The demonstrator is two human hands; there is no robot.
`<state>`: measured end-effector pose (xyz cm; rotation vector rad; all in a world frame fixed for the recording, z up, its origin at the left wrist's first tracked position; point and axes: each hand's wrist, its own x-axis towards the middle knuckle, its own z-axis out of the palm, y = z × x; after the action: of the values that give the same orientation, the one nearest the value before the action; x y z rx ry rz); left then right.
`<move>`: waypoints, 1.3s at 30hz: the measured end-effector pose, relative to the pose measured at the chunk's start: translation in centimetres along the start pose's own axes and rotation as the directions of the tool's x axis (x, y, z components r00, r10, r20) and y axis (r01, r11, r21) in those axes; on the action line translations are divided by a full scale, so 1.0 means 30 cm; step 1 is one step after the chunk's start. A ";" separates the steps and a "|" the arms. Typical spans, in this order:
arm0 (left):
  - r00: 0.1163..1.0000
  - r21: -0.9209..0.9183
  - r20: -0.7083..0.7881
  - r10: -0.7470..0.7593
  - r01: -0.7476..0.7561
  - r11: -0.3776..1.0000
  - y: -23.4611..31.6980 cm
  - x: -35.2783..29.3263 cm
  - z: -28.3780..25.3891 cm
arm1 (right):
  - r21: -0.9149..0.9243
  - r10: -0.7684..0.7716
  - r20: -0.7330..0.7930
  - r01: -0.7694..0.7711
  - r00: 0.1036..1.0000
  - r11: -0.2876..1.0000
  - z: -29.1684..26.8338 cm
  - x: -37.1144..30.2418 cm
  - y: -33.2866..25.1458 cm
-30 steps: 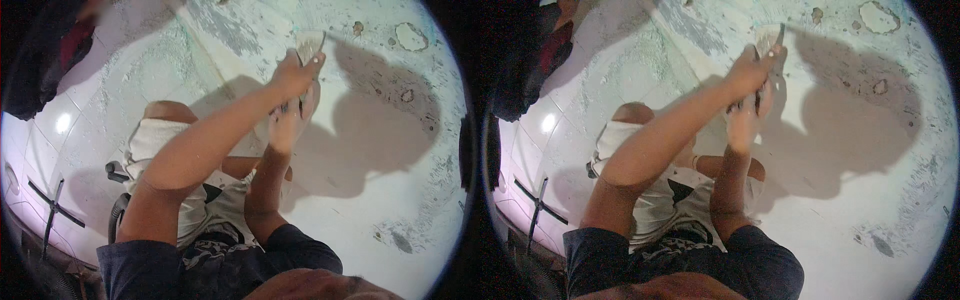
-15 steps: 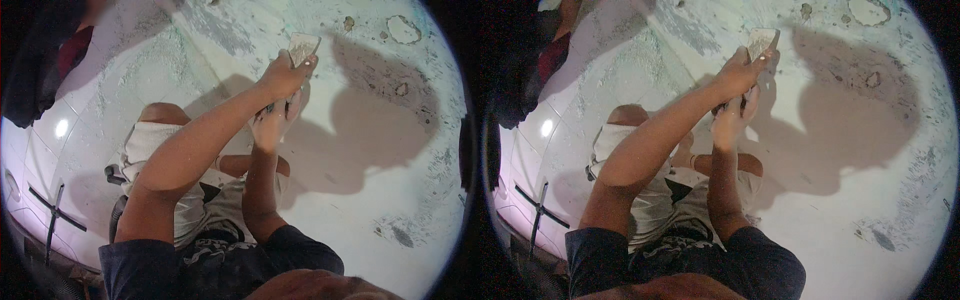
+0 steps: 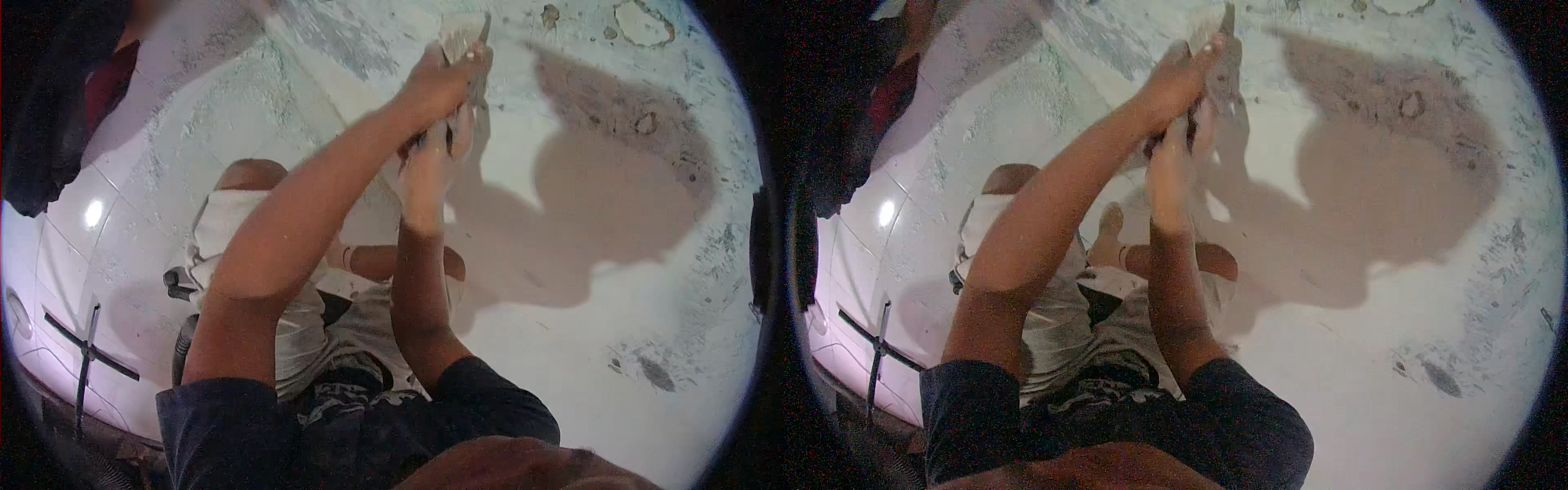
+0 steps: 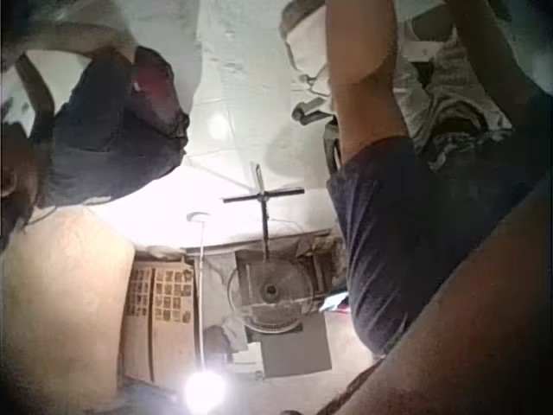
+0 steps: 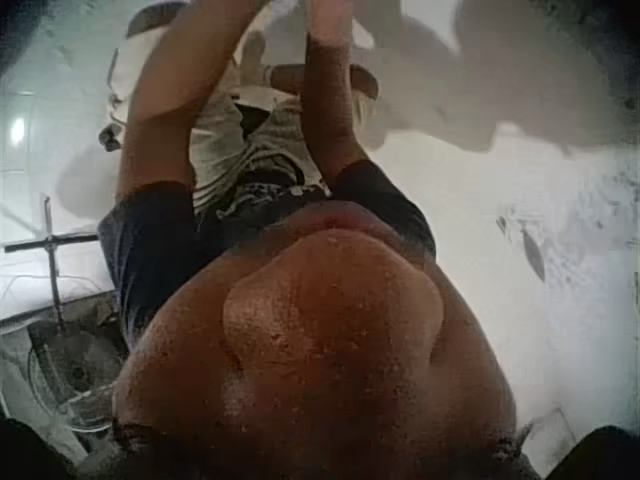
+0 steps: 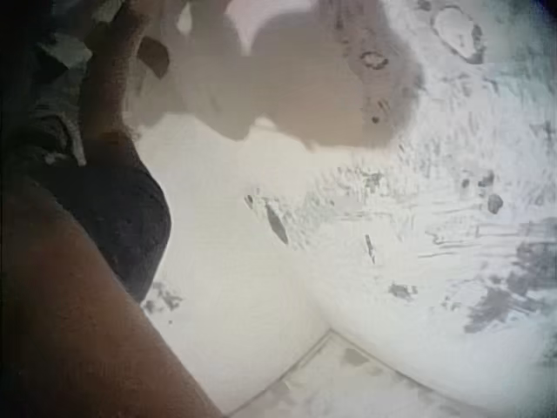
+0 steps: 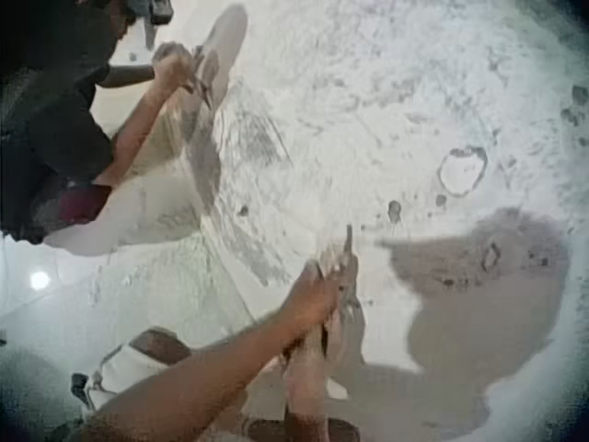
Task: Scraping old paint or plaster from a wall using a putty knife.
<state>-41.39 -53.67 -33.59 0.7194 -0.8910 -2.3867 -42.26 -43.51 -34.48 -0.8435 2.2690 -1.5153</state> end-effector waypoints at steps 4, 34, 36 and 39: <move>0.977 0.321 -0.118 0.178 -0.132 0.938 -0.078 0.031 0.041 | 0.195 0.137 0.114 -0.157 0.984 0.968 -0.048 -0.036 -0.025; 0.998 -0.042 0.018 -0.059 0.059 0.997 -0.022 0.005 0.020 | -0.528 -0.284 0.156 0.323 0.946 0.786 -0.072 -0.030 0.015; 0.998 0.147 -0.019 0.060 -0.057 0.987 -0.059 -0.016 0.029 | 0.272 0.273 0.079 -0.284 0.959 0.920 -0.050 -0.065 -0.059; 0.996 0.207 -0.013 -0.090 0.091 0.974 -0.048 -0.013 0.045 | 0.276 0.067 -0.015 -0.061 0.998 0.959 -0.011 -0.051 -0.061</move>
<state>-42.30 -51.88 -33.61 0.8604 -1.1414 -2.3927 -40.67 -42.85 -32.82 -0.6689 2.0143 -1.7660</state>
